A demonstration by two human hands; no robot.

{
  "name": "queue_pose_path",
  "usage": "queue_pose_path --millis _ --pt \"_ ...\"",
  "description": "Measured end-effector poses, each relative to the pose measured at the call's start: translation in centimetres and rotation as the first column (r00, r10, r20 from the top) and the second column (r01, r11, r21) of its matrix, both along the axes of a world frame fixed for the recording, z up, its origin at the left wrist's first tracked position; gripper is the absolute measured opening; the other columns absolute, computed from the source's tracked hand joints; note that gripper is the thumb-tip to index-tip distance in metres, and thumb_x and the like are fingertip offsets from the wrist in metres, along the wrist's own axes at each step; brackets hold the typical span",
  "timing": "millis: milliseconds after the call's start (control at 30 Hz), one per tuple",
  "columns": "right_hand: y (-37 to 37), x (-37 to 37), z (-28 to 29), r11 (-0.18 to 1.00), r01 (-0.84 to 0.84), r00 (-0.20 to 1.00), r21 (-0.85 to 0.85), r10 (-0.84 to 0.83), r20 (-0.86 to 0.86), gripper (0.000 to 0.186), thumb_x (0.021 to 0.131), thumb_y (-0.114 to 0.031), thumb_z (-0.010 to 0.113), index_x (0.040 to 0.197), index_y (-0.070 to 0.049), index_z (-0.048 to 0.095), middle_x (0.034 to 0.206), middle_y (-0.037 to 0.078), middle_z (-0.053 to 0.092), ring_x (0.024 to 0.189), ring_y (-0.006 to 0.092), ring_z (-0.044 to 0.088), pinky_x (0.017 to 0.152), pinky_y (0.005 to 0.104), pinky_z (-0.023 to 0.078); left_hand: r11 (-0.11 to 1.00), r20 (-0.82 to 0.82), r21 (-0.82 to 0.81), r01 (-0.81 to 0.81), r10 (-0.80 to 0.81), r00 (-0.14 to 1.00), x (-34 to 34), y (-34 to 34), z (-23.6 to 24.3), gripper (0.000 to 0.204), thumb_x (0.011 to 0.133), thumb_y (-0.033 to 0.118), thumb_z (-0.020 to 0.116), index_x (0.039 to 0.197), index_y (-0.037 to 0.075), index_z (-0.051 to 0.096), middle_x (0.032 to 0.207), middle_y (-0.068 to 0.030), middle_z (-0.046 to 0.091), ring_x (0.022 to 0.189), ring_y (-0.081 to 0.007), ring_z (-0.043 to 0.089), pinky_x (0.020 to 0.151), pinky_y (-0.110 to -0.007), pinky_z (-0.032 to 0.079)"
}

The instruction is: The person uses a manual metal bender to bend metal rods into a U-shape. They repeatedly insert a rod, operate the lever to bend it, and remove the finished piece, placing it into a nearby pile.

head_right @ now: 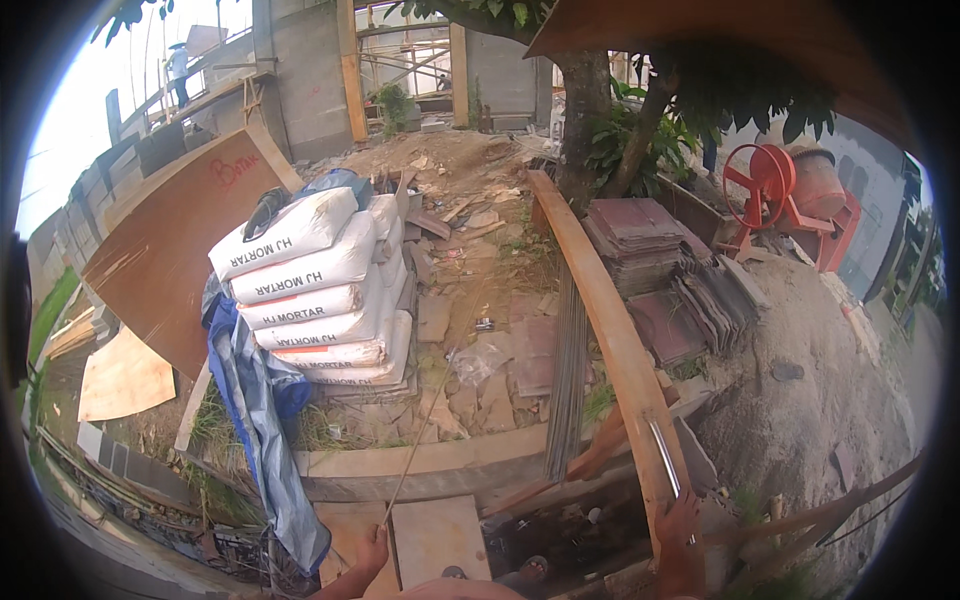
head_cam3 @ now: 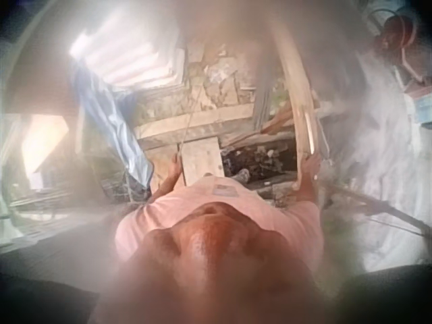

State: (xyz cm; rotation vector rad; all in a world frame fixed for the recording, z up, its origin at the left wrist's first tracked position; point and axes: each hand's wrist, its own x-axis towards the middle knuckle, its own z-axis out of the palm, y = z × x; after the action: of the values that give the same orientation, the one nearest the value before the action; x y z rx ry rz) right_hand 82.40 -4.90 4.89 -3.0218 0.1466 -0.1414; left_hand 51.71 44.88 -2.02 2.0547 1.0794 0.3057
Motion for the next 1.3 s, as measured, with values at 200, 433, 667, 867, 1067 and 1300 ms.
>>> queue_pose_path --millis 200,433,667,867,1067,1300 --pt "-0.3 0.6 -1.2 1.0 -0.002 1.0 -0.029 0.002 0.025 0.061 0.081 -0.024 0.062 0.132 0.001 0.038 0.131 0.019 0.042 0.124 0.0373 0.04 0.102 0.048 0.035 0.988 0.017 0.134 0.078 -0.081 0.997 1.9 -1.2 0.9 0.027 0.093 0.031 0.054 0.086 0.006 0.059 0.073 -0.0224 0.062 0.072 -0.0451 0.06 0.062 -0.051 0.046" --pt "-0.4 0.8 -1.2 0.998 -0.007 1.0 -0.068 0.005 -0.028 0.068 0.082 -0.027 0.061 0.137 0.0 0.033 0.134 0.021 0.04 0.126 0.0381 0.039 0.101 0.0495 0.035 0.973 -0.12 0.054 0.226 -0.219 0.968 3.2 -3.6 0.5 0.031 0.092 0.037 0.053 0.085 0.008 0.059 0.071 -0.0212 0.062 0.072 -0.0442 0.061 0.063 -0.053 0.047" --pt "-1.6 0.7 -2.6 0.995 -0.011 1.0 -0.103 0.013 0.013 0.067 0.083 -0.031 0.061 0.137 -0.001 0.034 0.134 0.022 0.041 0.128 0.0373 0.037 0.102 0.0498 0.035 0.98 -0.08 0.028 0.196 -0.194 0.978 3.5 -5.5 1.0 0.027 0.092 0.033 0.054 0.085 0.008 0.061 0.071 -0.0206 0.064 0.07 -0.042 0.062 0.063 -0.051 0.049" --pt "-0.1 0.3 0.2 0.997 -0.023 0.998 -0.076 0.019 -0.052 0.063 0.085 -0.029 0.061 0.136 -0.001 0.036 0.136 0.017 0.039 0.129 0.0343 0.037 0.103 0.0473 0.036 0.962 -0.077 0.211 0.174 -0.162 0.984 3.0 -6.1 1.7 0.023 0.09 0.028 0.058 0.083 0.006 0.061 0.071 -0.0221 0.063 0.069 -0.0424 0.062 0.061 -0.05 0.049" --pt "-1.9 1.0 -2.0 0.996 -0.049 0.996 -0.07 0.054 0.067 0.056 0.085 -0.029 0.058 0.13 0.0 0.042 0.13 0.016 0.045 0.124 0.034 0.042 0.097 0.0493 0.039 0.962 0.026 0.238 0.131 -0.141 0.99 3.5 -10.0 3.5 0.023 0.091 0.024 0.058 0.084 0.002 0.062 0.072 -0.0236 0.062 0.07 -0.0432 0.061 0.061 -0.049 0.048" --pt "-2.3 2.6 -2.9 0.991 -0.121 0.981 -0.062 0.129 0.145 0.028 0.087 -0.019 0.053 0.111 -0.003 0.054 0.111 0.013 0.053 0.109 0.0303 0.053 0.087 0.0478 0.046 0.815 0.117 -0.525 0.244 -0.215 0.97 -0.6 -21.8 8.1 0.028 0.093 0.024 0.055 0.102 -0.001 0.063 0.068 -0.0028 0.054 0.056 -0.0104 0.047 0.05 -0.028 0.039"
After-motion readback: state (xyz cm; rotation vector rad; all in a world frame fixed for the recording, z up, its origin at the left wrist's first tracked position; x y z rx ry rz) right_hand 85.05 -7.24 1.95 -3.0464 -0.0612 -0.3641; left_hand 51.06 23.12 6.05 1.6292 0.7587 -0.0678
